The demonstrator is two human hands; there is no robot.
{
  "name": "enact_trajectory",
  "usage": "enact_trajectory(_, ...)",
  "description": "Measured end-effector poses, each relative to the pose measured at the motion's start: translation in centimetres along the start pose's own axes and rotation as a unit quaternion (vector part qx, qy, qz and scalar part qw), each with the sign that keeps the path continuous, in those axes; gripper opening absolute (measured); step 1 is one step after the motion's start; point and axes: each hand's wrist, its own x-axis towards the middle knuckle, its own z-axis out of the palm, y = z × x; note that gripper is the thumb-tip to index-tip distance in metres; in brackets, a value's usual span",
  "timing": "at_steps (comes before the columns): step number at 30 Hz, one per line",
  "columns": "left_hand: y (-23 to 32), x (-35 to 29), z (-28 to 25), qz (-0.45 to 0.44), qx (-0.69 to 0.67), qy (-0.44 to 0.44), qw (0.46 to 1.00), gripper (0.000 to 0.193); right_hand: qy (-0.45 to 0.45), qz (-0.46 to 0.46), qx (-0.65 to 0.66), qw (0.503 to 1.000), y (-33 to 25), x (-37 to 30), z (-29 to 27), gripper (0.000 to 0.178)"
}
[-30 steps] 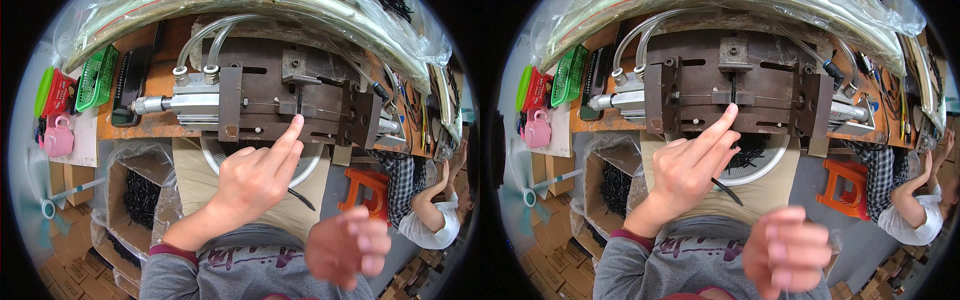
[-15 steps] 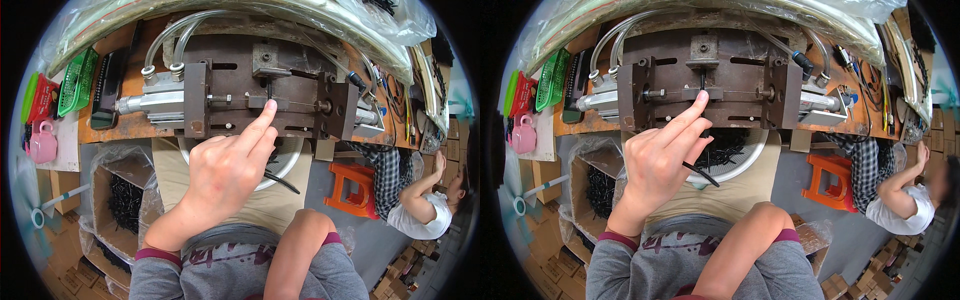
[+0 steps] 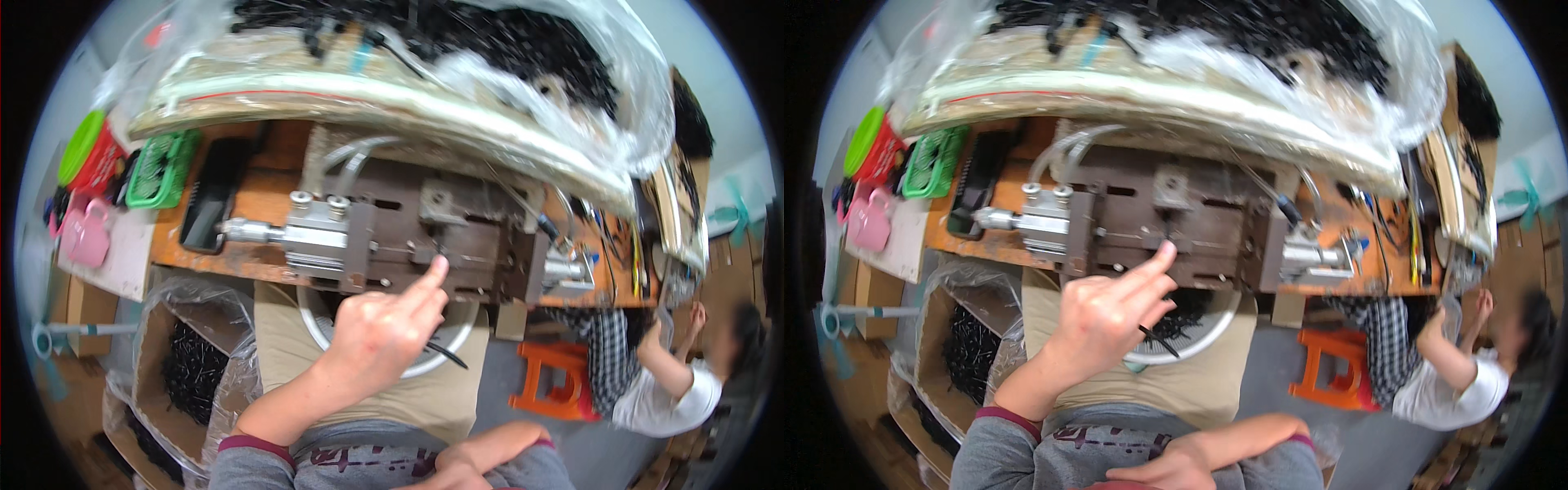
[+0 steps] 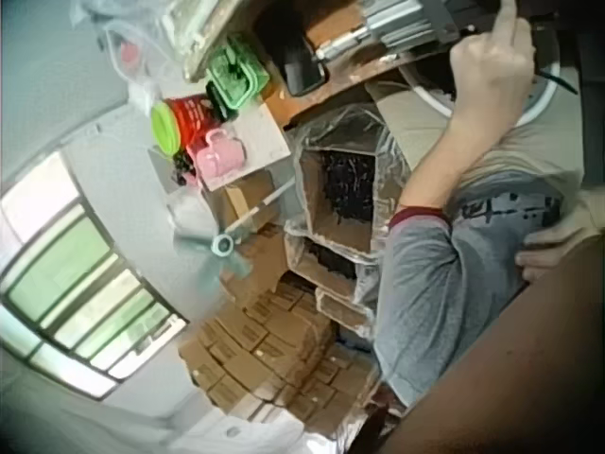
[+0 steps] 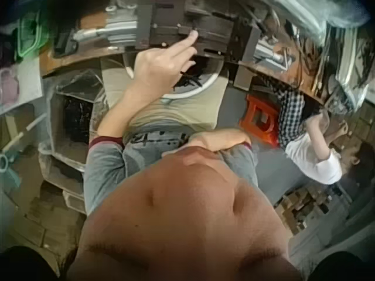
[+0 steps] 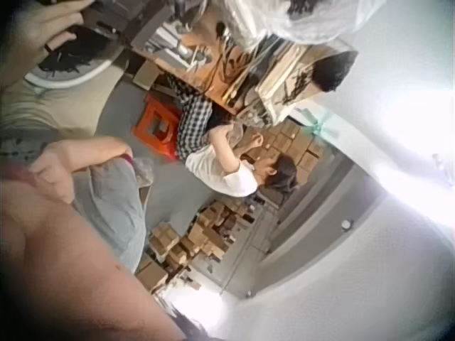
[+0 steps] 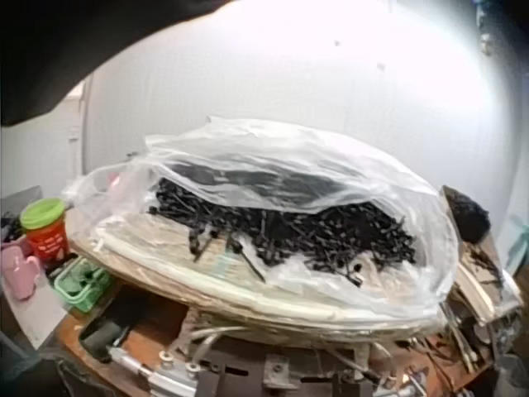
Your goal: Inserting plastic components into a base housing using a specialized jig on a workbench.
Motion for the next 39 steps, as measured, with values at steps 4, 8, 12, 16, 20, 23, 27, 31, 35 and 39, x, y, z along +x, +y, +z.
enact_trajectory(4, 0.4, -0.8, -1.7, 0.012, -0.069, -0.017, 0.997, 0.025, 0.062, 0.181, 0.208, 0.959, 0.1, -2.0, 0.9, 0.048)
enact_trajectory(8, 0.3, -3.5, -2.3, 0.019, -0.15, -0.082, 0.985, 0.028, -0.037, 0.233, 0.329, 0.915, 0.1, -1.6, 0.2, 0.071)
enact_trajectory(12, -0.2, -4.1, -3.5, -0.06, -0.259, -0.091, 0.96, 0.043, -0.053, 0.259, 0.396, 0.879, 0.2, -1.8, -0.9, 0.072)
enact_trajectory(16, -0.7, -3.4, -7.0, -0.188, -0.453, -0.106, 0.865, 0.049, -0.075, 0.28, 0.436, 0.852, 0.6, -0.4, -1.6, 0.073)
enact_trajectory(20, -0.9, -3.2, -8.4, -0.203, -0.574, -0.023, 0.793, 0.032, -0.099, 0.291, 0.502, 0.809, 1.5, 1.3, -3.4, 0.075)
enact_trajectory(23, -2.0, -2.6, -10.6, -0.157, -0.514, 0.093, 0.838, 0.027, -0.104, 0.289, 0.529, 0.791, 2.2, 2.6, -4.6, 0.076)
enact_trajectory(27, -7.4, 0.9, -15.3, -0.087, -0.11, 0.436, 0.889, 0.021, -0.003, 0.284, 0.492, 0.823, 3.4, 4.9, -5.3, 0.073)
enact_trajectory(31, -17.2, 4.6, -26.3, -0.154, 0.092, 0.466, 0.867, 0.03, 0.103, 0.287, 0.467, 0.83, 3.8, 5.5, -4.1, 0.067)
enact_trajectory(35, -20.6, 8.3, -29.2, -0.291, -0.077, 0.464, 0.833, 0.053, 0.088, 0.312, 0.377, 0.868, 4.0, 6.5, -4.1, 0.066)
enact_trajectory(39, -18.4, 8.4, -28.8, -0.155, -0.266, 0.417, 0.855, 0.059, -0.005, 0.347, 0.219, 0.912, 2.6, 8.2, -6.6, 0.051)
